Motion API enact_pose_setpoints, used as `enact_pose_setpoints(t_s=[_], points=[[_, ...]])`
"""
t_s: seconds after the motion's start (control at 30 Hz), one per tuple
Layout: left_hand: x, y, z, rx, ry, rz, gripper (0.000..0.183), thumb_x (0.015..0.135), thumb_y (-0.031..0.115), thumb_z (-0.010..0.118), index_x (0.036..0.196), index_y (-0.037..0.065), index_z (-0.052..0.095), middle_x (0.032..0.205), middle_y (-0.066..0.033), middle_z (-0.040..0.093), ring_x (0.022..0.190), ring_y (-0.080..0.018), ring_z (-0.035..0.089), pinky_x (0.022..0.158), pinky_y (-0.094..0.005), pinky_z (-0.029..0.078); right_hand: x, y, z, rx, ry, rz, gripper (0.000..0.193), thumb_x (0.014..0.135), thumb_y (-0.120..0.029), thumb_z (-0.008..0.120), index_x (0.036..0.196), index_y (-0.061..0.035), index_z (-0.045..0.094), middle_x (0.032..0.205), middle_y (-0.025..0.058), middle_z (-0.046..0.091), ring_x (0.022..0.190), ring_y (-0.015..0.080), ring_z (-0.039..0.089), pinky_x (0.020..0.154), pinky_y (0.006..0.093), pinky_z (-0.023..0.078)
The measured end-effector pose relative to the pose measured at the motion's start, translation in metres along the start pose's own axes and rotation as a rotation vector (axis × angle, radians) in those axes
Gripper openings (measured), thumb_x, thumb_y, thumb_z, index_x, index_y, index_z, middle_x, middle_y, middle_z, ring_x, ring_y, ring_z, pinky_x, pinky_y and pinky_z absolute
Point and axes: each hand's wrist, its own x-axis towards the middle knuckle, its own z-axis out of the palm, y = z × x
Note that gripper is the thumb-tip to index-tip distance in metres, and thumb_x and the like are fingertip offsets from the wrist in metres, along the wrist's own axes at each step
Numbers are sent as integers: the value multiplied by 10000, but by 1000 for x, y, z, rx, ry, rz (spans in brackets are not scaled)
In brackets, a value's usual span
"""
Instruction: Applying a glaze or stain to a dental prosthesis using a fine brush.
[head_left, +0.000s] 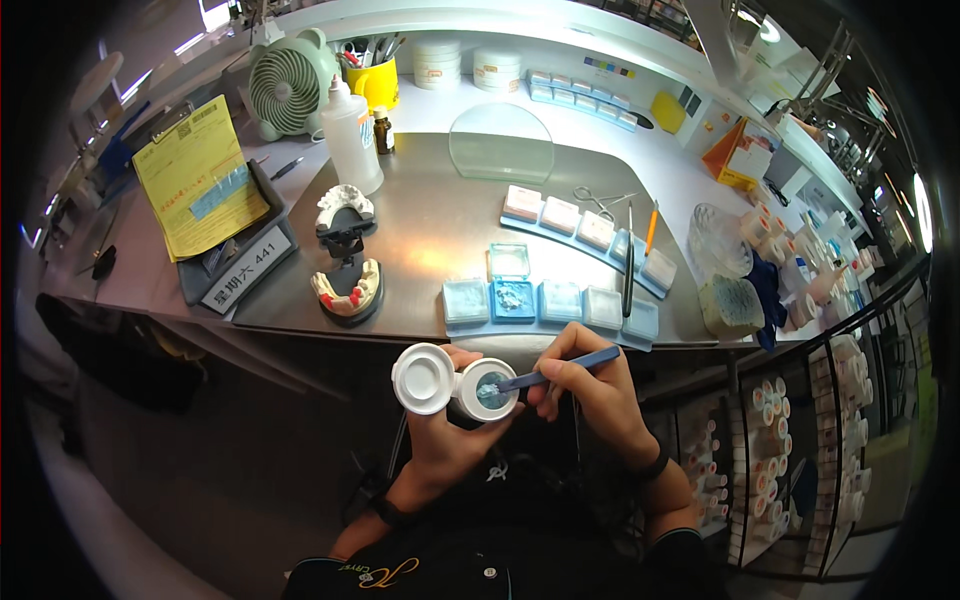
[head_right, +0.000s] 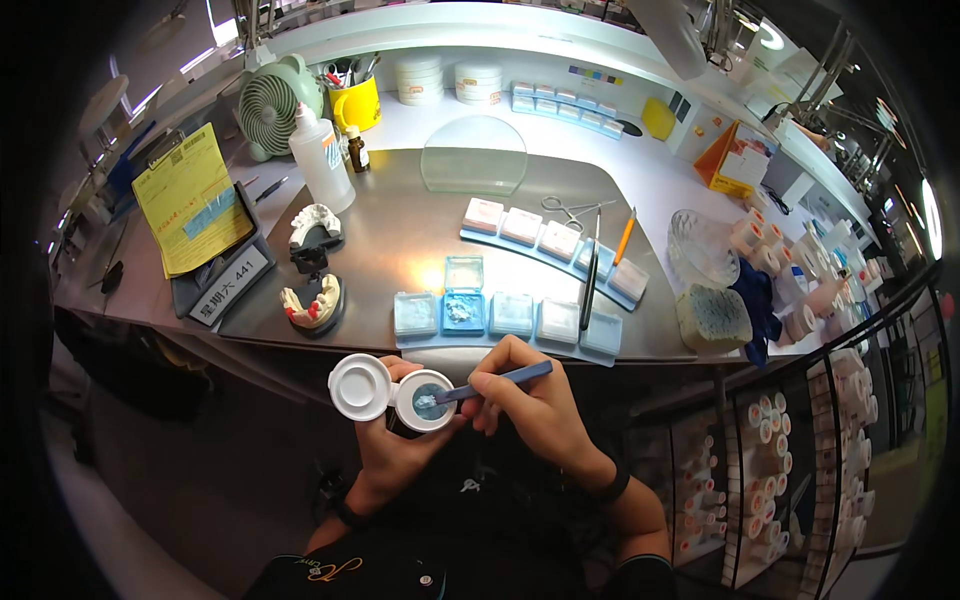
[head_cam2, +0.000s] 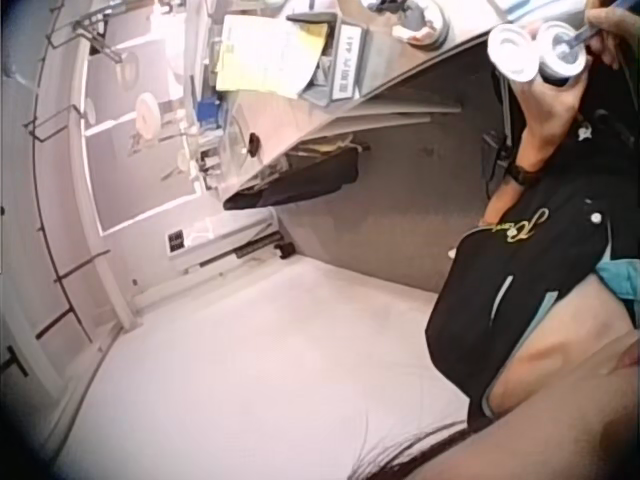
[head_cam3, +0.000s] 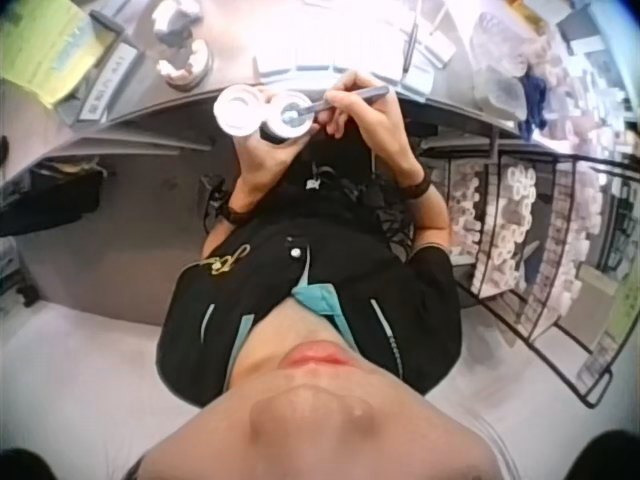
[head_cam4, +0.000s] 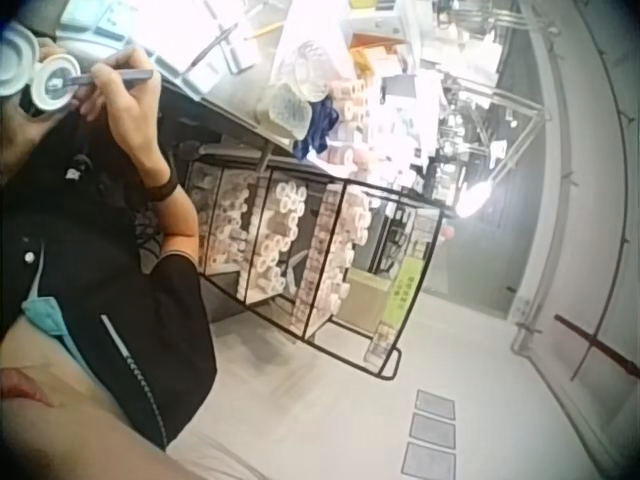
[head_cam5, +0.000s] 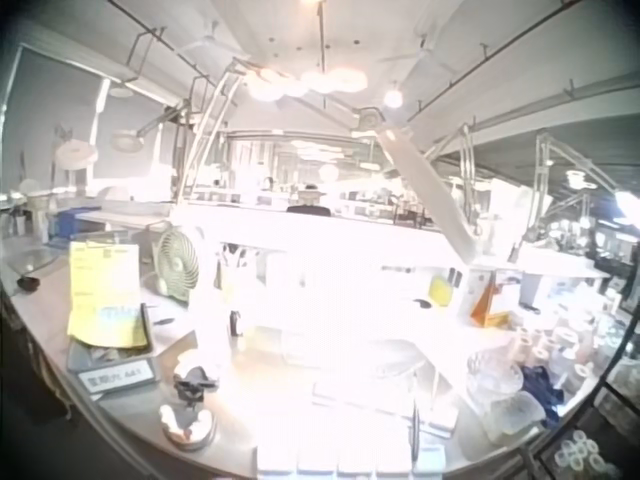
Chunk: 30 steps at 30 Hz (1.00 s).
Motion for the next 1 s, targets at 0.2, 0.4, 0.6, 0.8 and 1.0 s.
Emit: enact_pose_setpoints(t_s=[0.2,0.4,0.6,0.8,1.0], points=[[-2,2,2,-17,3,-75,476,611,72,837,989,6,555,925,-89,578,837,-196,595,755,-314,487,0,5,-4,48,44,-33,123,911,-106,551,895,10,512,732,132,641,575,142,613,513,232,498],[-9,-4,3,-37,40,-186,456,621,48,815,991,6,552,902,-93,591,825,-188,601,775,-309,483,15,9,-9,51,228,-208,116,915,-100,554,904,9,514,755,131,645,615,139,620,556,238,512],[-9,-6,1,-120,80,-199,455,623,50,811,990,-5,548,937,-99,582,858,-190,597,794,-312,480,28,30,-11,-529,361,-542,59,877,-2,594,923,24,568,818,90,626,715,131,616,650,233,490],[-6,-8,2,-99,67,-128,465,624,54,818,997,-2,547,942,-92,576,862,-188,593,798,-313,480,28,32,-13,-654,329,-673,101,824,43,635,912,26,589,871,122,606,760,175,625,667,253,493],[-6,-10,7,-162,89,-201,470,618,66,838,982,3,547,941,-91,578,852,-183,591,795,-311,479,26,29,-15,-662,303,-677,92,835,40,624,919,31,589,872,124,615,760,169,635,657,250,504]])
